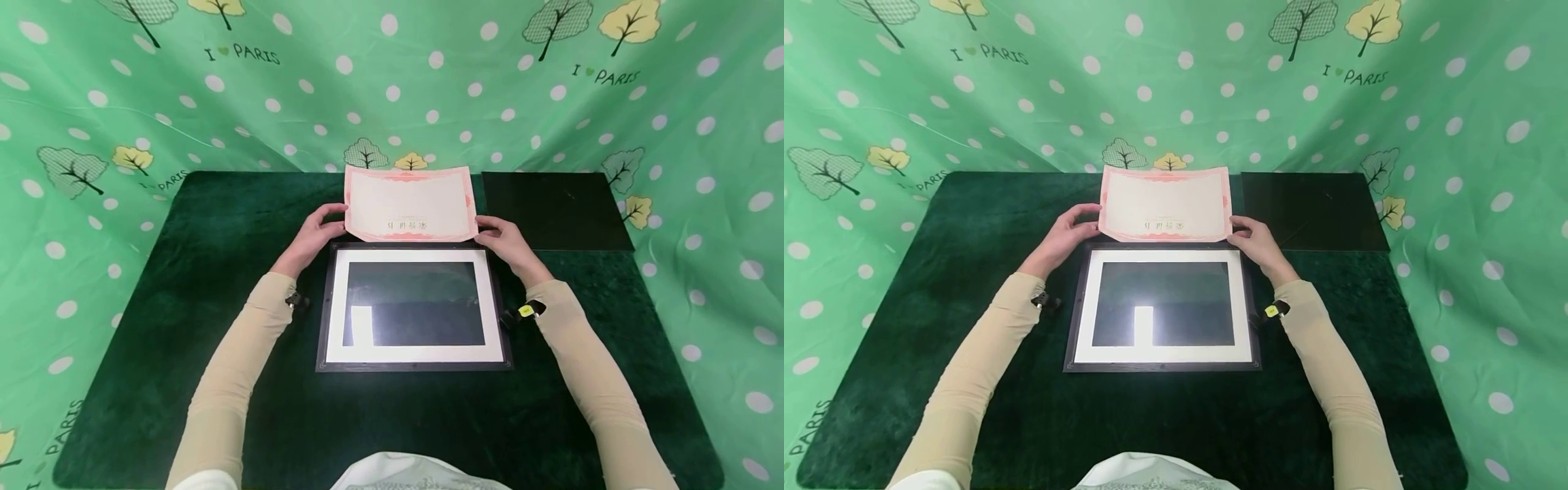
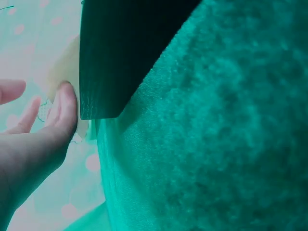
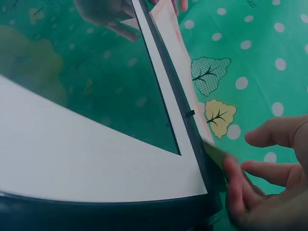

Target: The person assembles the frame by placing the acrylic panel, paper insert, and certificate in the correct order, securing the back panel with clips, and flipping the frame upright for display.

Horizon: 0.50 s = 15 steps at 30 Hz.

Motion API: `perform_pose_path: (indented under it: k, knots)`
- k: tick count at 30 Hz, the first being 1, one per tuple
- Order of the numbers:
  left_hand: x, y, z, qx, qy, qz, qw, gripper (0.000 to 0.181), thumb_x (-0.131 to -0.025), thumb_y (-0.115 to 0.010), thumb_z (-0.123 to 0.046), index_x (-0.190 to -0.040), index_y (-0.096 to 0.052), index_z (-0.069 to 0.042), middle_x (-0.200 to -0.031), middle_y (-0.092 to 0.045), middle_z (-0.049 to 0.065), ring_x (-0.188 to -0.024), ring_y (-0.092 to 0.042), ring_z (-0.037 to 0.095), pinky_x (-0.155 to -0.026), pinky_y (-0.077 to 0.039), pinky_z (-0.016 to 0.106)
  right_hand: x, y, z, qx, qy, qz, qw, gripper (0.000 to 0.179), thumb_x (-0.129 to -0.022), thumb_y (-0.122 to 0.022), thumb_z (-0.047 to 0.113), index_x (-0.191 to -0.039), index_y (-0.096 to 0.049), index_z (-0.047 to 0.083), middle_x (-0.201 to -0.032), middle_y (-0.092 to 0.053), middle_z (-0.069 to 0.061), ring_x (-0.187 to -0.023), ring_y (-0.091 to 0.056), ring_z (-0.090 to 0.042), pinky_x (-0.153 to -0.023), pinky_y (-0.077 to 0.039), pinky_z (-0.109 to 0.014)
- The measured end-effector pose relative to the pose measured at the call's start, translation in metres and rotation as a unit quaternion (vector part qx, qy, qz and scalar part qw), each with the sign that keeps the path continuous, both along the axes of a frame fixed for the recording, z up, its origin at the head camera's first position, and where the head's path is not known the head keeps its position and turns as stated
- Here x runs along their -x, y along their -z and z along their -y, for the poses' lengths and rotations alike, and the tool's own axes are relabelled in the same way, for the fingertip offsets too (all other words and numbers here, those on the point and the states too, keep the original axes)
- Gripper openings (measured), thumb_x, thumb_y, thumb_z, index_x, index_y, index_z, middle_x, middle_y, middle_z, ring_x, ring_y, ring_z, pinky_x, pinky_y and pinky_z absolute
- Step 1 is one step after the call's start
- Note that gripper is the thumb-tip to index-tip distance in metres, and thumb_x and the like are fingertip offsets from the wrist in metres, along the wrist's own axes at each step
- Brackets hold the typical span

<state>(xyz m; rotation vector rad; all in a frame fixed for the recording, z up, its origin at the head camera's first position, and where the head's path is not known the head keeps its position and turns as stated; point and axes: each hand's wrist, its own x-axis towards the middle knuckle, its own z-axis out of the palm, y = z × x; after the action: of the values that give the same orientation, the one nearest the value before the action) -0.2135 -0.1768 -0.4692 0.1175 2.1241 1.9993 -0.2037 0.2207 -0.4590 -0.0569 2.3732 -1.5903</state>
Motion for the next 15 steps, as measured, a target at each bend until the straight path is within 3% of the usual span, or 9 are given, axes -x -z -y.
perform_pose_path:
  k: [4,10,15]
  knots:
    - [0.001,0.004,0.0,0.009,-0.004,0.006,0.9999,0.043,-0.096,-0.05,0.007,-0.138,-0.043,0.004,-0.133,-0.045,0.03,-0.108,-0.06,0.027,-0.095,-0.043,0.03,0.003,-0.001,0.001,0.036,0.002,0.006,0.9993,0.052,-0.097,-0.055,0.006,-0.145,-0.038,-0.003,-0.139,-0.044,-0.024,-0.118,-0.049,-0.033,-0.101,-0.037,-0.044]
    - [0.001,0.006,0.004,0.131,0.005,-0.02,0.9912,0.047,-0.092,-0.055,0.009,-0.138,-0.046,0.003,-0.136,-0.034,0.024,-0.116,-0.056,0.035,-0.091,-0.047,0.032,0.008,0.003,0.002,0.049,-0.004,0.012,0.9987,0.054,-0.097,-0.056,0.004,-0.146,-0.035,-0.004,-0.142,-0.038,-0.024,-0.123,-0.044,-0.033,-0.098,-0.039,-0.036]
    - [0.002,0.006,0.008,0.202,0.008,-0.038,0.9786,0.044,-0.09,-0.063,0.004,-0.132,-0.053,0.006,-0.132,-0.039,0.024,-0.114,-0.057,0.036,-0.091,-0.048,0.038,0.014,0.009,-0.002,0.049,-0.009,0.002,0.9988,0.056,-0.096,-0.057,0.004,-0.146,-0.035,-0.002,-0.144,-0.038,-0.023,-0.125,-0.042,-0.033,-0.099,-0.037,-0.038]
